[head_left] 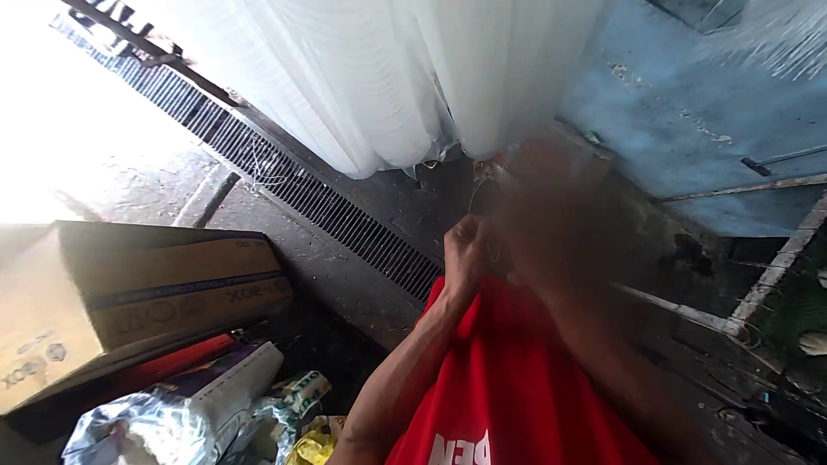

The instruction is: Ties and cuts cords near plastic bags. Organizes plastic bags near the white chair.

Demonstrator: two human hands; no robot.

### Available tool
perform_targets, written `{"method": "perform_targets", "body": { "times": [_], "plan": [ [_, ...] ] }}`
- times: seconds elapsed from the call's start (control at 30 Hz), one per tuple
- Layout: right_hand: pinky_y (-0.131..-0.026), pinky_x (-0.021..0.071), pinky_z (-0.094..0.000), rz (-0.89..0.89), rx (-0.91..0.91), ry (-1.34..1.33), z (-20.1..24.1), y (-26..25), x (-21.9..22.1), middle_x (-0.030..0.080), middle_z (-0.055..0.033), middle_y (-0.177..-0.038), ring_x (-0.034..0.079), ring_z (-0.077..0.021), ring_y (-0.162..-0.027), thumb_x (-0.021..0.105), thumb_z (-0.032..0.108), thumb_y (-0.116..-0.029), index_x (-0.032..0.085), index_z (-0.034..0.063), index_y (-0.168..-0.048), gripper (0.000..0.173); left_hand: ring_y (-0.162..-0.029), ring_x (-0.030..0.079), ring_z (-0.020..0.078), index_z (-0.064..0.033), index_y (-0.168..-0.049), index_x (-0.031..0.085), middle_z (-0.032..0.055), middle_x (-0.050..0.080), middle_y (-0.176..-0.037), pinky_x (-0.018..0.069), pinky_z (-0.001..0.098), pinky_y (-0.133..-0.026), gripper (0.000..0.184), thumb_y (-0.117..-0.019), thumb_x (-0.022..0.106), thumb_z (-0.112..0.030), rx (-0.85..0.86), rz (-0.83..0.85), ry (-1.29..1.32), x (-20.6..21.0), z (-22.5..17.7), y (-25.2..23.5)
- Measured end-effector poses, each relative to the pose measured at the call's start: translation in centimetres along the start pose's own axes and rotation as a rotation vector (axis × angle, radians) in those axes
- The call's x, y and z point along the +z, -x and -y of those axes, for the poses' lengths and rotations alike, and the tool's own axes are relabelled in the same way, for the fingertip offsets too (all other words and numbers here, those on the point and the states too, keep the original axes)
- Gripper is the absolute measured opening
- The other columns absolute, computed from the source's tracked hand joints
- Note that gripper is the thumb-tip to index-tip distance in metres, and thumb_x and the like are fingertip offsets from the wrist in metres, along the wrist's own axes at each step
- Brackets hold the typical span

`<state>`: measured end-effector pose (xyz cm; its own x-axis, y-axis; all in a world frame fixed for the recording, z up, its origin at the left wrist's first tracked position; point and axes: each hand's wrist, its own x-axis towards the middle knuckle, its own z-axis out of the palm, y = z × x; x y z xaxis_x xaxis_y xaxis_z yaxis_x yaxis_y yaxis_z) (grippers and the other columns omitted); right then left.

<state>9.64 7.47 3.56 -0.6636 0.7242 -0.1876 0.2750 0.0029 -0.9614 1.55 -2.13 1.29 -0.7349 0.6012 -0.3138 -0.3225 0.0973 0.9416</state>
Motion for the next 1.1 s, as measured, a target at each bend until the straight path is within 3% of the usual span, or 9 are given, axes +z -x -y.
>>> {"method": "perform_targets", "body": {
  "times": [0.2, 0.37, 0.43, 0.53, 0.63, 0.73, 0.83, 0.93, 1.1],
  "plan": [
    [-0.062, 0.0585, -0.0271, 0.032, -0.010, -0.048, -0.3, 0.1, -0.7, 0.068, -0.0027, -0.091, 0.066, -0.0112, -0.071, 0.061, 0.021, -0.1027, 0.069, 0.0088, -0.109, 0.016, -0.063, 0.060, 0.0120, -0.0043, -0.090, 0.065, 0.0035, 0.063, -0.070, 0.0521, 0.0294, -0.061, 0.021, -0.1048, 0.052, -0.012, 0.048, 0.080, -0.069, -0.4, -0.4, 0.0],
    [-0.064, 0.0540, -0.0271, 0.166, -0.174, 0.107, 0.8, -1.1, -4.4, 0.065, -0.0059, -0.096, 0.061, -0.0097, -0.073, 0.050, 0.020, -0.1065, 0.059, 0.0024, -0.129, 0.031, -0.059, 0.059, 0.0113, -0.0043, -0.089, 0.064, 0.0021, 0.061, -0.068, 0.0521, 0.0289, -0.058, 0.019, -0.1025, 0.053, -0.011, 0.125, 0.164, -0.189, -0.8, -0.8, 0.2],
    [-0.071, 0.0580, -0.0251, 0.287, -0.297, 0.184, 0.6, -2.1, -5.8, 0.068, -0.0051, -0.107, 0.066, -0.0085, -0.083, 0.048, 0.019, -0.1065, 0.059, 0.0033, -0.132, 0.032, -0.058, 0.058, 0.0102, -0.0049, -0.089, 0.065, 0.0012, 0.061, -0.067, 0.0512, 0.0277, -0.057, 0.019, -0.1027, 0.054, -0.012, 0.134, 0.185, -0.230, -0.8, -1.0, 0.3],
    [-0.082, 0.0588, -0.0262, 0.421, -0.476, 0.360, 0.8, -2.9, -7.2, 0.067, -0.0029, -0.112, 0.065, -0.0080, -0.094, 0.056, 0.020, -0.1035, 0.063, 0.0067, -0.135, 0.035, -0.059, 0.060, 0.0089, -0.0051, -0.092, 0.067, 0.0006, 0.063, -0.068, 0.0527, 0.0273, -0.058, 0.016, -0.1017, 0.057, -0.011, 0.132, 0.175, -0.293, -0.6, -1.2, 0.4],
    [-0.078, 0.0583, -0.0264, 0.473, -0.506, 0.517, 1.7, -2.5, -7.4, 0.065, -0.0033, -0.110, 0.064, -0.0081, -0.088, 0.065, 0.029, -0.0999, 0.063, 0.0091, -0.136, 0.042, -0.063, 0.064, 0.0095, -0.0067, -0.095, 0.068, 0.0004, 0.066, -0.073, 0.0560, 0.0303, -0.061, 0.012, -0.1004, 0.060, -0.012, 0.103, 0.146, -0.440, -0.3, -1.7, 0.6],
    [-0.081, 0.0598, -0.0311, 0.436, -0.596, 0.668, 2.0, -2.4, -6.9, 0.068, -0.0079, -0.111, 0.068, -0.0144, -0.092, 0.065, 0.033, -0.1004, 0.068, 0.0066, -0.130, 0.040, -0.064, 0.066, 0.0092, -0.0093, -0.095, 0.069, -0.0014, 0.068, -0.074, 0.0577, 0.0324, -0.063, 0.010, -0.0995, 0.061, -0.014, 0.129, 0.131, -0.561, -0.1, -2.1, 0.8],
    [-0.070, 0.0602, -0.0332, 0.382, -0.635, 0.706, 1.8, -2.4, -6.5, 0.069, -0.0089, -0.099, 0.069, -0.0173, -0.080, 0.063, 0.024, -0.1013, 0.074, 0.0052, -0.116, 0.026, -0.064, 0.064, 0.0089, -0.0100, -0.094, 0.069, -0.0022, 0.067, -0.073, 0.0563, 0.0327, -0.065, 0.010, -0.0990, 0.061, -0.014, 0.145, 0.135, -0.575, 0.0, -2.0, 0.8],
    [-0.066, 0.0591, -0.0323, 0.354, -0.646, 0.682, 1.5, -2.4, -6.2, 0.068, -0.0072, -0.090, 0.068, -0.0160, -0.075, 0.061, 0.018, -0.1009, 0.074, 0.0056, -0.098, 0.018, -0.064, 0.064, 0.0086, -0.0097, -0.094, 0.069, -0.0019, 0.067, -0.074, 0.0565, 0.0311, -0.063, 0.010, -0.0992, 0.061, -0.013, 0.129, 0.155, -0.537, -0.1, -2.1, 0.7],
    [-0.062, 0.0564, -0.0282, 0.346, -0.591, 0.568, 1.0, -2.5, -6.4, 0.066, -0.0040, -0.086, 0.064, -0.0105, -0.070, 0.055, 0.018, -0.1021, 0.072, 0.0061, -0.094, 0.023, -0.062, 0.061, 0.0060, -0.0079, -0.096, 0.074, -0.0022, 0.066, -0.071, 0.0533, 0.0257, -0.061, 0.016, -0.1015, 0.059, -0.013, 0.122, 0.300, -0.408, -0.5, -2.0, 0.5]
  ]
}}
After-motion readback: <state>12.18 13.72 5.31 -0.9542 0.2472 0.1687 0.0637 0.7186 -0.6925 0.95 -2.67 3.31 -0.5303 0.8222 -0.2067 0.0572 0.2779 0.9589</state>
